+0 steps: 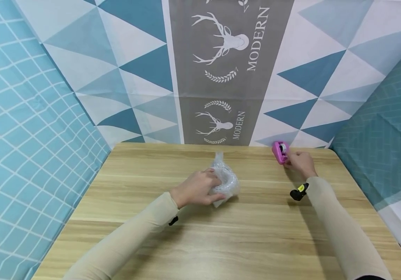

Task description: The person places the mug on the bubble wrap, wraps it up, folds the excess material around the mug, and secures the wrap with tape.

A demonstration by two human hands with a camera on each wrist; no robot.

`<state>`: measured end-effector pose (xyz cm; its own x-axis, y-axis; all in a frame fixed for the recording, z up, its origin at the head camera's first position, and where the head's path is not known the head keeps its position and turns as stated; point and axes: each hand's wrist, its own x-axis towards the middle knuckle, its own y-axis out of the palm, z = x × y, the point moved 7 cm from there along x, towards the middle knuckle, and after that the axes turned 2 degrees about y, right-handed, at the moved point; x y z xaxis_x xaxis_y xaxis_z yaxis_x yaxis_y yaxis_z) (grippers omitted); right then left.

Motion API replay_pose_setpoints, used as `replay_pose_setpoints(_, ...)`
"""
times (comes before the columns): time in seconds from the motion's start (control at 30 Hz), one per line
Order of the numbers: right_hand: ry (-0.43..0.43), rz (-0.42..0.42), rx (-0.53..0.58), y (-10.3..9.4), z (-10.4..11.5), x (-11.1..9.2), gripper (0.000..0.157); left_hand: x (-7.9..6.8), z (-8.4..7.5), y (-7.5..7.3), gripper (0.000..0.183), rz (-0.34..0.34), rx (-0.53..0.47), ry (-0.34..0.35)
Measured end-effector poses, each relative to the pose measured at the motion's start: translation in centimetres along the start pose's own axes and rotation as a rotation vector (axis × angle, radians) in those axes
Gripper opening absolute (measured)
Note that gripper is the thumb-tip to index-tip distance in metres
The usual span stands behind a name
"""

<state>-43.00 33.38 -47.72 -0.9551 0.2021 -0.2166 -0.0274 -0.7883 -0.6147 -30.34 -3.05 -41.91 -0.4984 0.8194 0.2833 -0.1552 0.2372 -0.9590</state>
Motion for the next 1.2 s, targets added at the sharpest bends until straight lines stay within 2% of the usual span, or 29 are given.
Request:
replay_pose_setpoints(0.2, 0.001, -0.063, -0.015, -0.6, -0.5, -0.6, 0.069, -0.1, 0.0, 0.0, 0.040, -0.009, 0.013, -0.004)
replay_pose_setpoints(0.33, -0.002, -0.079, -0.032, -0.9, -0.7, -0.8, 0.064, -0.1, 0.0, 0.0, 0.041, 0.000, 0.004, -0.010)
replay_pose_setpoints(0.4, 0.006, -0.073, -0.006, -0.9, -0.9, -0.9, 0.060, 0.0, 0.0, 0.0, 0.042, 0.006, 0.000, -0.014)
replay_pose_setpoints(0.47, 0.019, -0.025, 0.145, -0.7, -1.1, -0.9, 0.056, 0.0, 0.0, 0.0, 0.041, 0.009, -0.002, -0.017)
replay_pose_setpoints(0.6, 0.078, 0.106, 0.528, 0.1, -1.7, -1.0, 0.052, 0.0, 0.1, -0.1, 0.040, -0.005, -0.002, -0.015)
replay_pose_setpoints(0.63, 0.095, 0.135, 0.592, 0.3, -1.9, -1.1, 0.052, 0.0, 0.1, -0.1, 0.039, -0.006, 0.001, -0.016)
replay_pose_setpoints(0.67, 0.113, 0.155, 0.612, 0.4, -2.0, -1.2, 0.049, 0.0, 0.1, -0.1, 0.039, -0.006, 0.003, -0.017)
replay_pose_setpoints(0.77, 0.149, 0.198, 0.565, 0.7, -2.5, -1.4, 0.045, 0.0, 0.2, 0.0, 0.039, -0.004, 0.002, -0.019)
replay_pose_setpoints(0.87, 0.199, 0.214, 0.484, 0.8, -3.1, -1.8, 0.048, 0.0, 0.1, 0.0, 0.039, -0.004, -0.002, -0.017)
replay_pose_setpoints(1.0, 0.252, 0.172, 0.418, 0.7, -3.6, -2.0, 0.051, 0.2, 0.1, 0.2, 0.040, -0.003, -0.005, -0.018)
replay_pose_setpoints(1.2, 0.255, 0.116, 0.355, 0.6, -3.5, -1.9, 0.053, 0.3, -0.1, 0.2, 0.039, -0.017, -0.003, -0.011)
